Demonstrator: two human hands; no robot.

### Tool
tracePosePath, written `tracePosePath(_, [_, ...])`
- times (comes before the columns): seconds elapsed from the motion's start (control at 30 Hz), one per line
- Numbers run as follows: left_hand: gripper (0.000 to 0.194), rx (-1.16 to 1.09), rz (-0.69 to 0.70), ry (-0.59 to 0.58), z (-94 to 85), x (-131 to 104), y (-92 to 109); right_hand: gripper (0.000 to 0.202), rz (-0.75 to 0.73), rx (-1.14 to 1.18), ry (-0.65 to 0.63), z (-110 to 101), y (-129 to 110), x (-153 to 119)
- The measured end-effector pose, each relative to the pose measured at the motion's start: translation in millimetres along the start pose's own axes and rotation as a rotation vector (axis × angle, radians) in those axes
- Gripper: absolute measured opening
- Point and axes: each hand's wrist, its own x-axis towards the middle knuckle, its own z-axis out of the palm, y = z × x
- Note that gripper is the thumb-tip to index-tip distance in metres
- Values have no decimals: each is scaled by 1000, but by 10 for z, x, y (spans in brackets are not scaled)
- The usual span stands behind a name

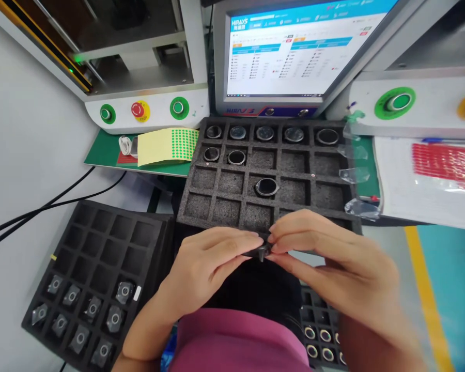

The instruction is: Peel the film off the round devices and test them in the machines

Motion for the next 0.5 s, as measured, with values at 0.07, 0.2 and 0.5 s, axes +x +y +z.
tracePosePath(0.07, [21,-10,4,-23,-7,4,-14,13,20,43,-45,-26,10,21])
tracePosePath(0.2, [21,-24,12,-24,-30,6,-28,20,-20,33,16,15,16,-11])
tracePosePath(0.5, [25,-26,-22,-36,-51,15,-41,17,-85,-12,24,34,23,-41])
